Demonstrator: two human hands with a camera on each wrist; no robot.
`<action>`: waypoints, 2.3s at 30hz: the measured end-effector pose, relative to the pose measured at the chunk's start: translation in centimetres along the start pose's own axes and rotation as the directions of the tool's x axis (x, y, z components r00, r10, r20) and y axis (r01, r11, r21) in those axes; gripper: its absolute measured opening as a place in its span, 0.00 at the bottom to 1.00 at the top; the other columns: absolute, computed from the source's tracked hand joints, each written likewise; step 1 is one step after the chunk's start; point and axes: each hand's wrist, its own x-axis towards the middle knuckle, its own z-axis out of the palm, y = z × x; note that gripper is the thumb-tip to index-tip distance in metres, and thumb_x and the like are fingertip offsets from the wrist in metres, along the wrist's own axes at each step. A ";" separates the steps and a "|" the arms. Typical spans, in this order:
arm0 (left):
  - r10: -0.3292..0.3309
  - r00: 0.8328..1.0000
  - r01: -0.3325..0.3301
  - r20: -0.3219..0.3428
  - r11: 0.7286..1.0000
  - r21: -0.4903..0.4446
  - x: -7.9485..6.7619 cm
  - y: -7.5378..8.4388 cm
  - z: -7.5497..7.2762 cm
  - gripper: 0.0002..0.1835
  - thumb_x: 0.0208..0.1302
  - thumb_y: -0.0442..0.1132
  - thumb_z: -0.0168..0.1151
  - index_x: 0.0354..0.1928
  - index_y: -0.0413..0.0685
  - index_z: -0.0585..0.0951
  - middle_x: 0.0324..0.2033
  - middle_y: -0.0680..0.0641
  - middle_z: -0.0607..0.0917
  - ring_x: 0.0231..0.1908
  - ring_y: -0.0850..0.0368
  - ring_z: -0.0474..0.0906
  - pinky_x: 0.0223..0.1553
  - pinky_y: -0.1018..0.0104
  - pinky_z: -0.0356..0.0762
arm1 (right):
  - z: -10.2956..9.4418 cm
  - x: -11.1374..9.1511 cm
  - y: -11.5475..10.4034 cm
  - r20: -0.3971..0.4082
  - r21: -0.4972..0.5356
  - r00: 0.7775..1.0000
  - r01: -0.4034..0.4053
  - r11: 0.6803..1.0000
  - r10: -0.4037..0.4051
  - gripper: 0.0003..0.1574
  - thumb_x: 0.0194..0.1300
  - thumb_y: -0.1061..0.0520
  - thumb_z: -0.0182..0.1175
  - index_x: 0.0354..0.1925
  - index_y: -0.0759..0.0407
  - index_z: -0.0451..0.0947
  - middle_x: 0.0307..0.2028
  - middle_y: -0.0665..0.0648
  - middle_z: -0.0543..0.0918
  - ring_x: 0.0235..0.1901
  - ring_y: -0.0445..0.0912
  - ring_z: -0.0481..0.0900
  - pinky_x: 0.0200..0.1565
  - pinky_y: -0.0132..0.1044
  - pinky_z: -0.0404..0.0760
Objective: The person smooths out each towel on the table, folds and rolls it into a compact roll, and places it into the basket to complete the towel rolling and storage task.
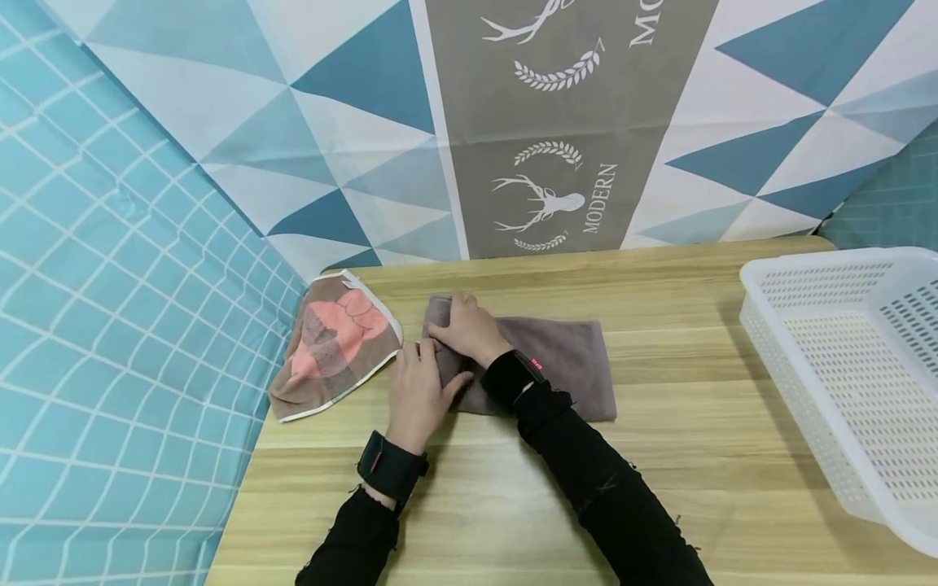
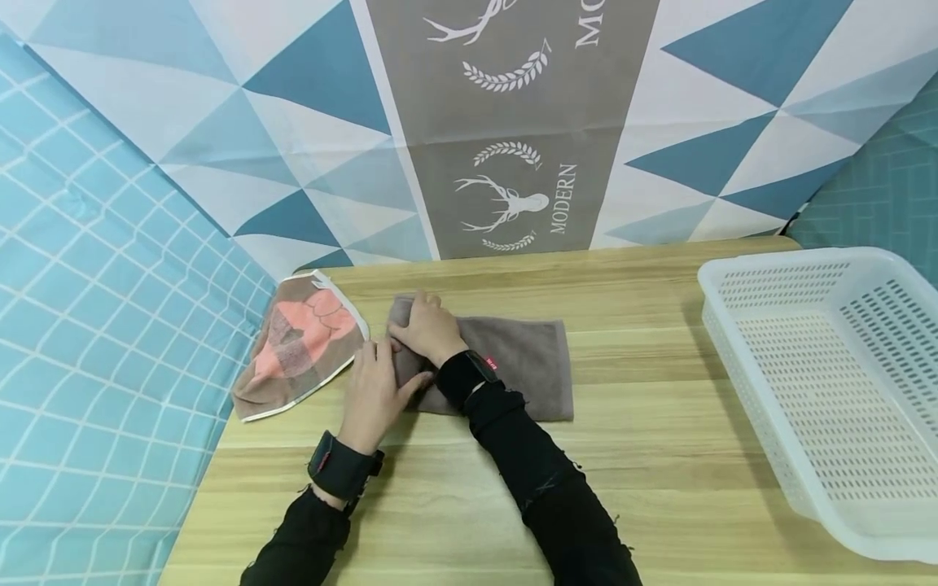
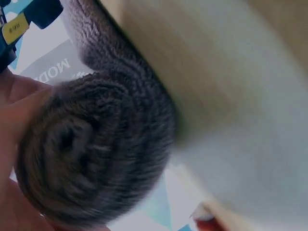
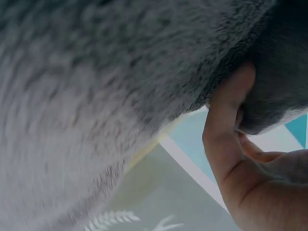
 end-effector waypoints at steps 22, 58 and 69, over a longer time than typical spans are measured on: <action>-0.242 0.884 0.410 0.400 0.812 -0.415 1.1 -0.3 0.3 0.31 0.61 0.57 0.69 0.50 0.42 0.68 0.49 0.39 0.74 0.45 0.47 0.72 0.48 0.55 0.70 | -2.2 0.3 1.7 0.045 -0.070 0.988 -0.141 0.987 0.145 0.44 0.67 0.54 0.62 0.73 0.67 0.57 0.68 0.71 0.61 0.64 0.64 0.67 0.55 0.54 0.75; -0.050 0.999 0.047 0.017 0.989 0.141 0.0 2.4 1.2 0.39 0.44 0.46 0.83 0.58 0.44 0.76 0.46 0.34 0.76 0.39 0.40 0.71 0.35 0.51 0.73 | -1.4 -1.2 0.8 0.088 0.125 0.993 -0.088 0.988 0.078 0.48 0.74 0.44 0.55 0.75 0.69 0.46 0.72 0.75 0.51 0.57 0.62 0.76 0.56 0.48 0.76; 0.124 0.992 -0.119 0.004 0.938 0.327 0.1 4.3 2.3 0.18 0.59 0.39 0.71 0.52 0.48 0.81 0.47 0.39 0.76 0.39 0.44 0.69 0.38 0.57 0.65 | -3.2 -1.5 2.0 -0.018 0.059 0.998 -0.051 0.997 0.052 0.38 0.67 0.52 0.63 0.71 0.58 0.64 0.66 0.68 0.60 0.66 0.61 0.57 0.61 0.55 0.66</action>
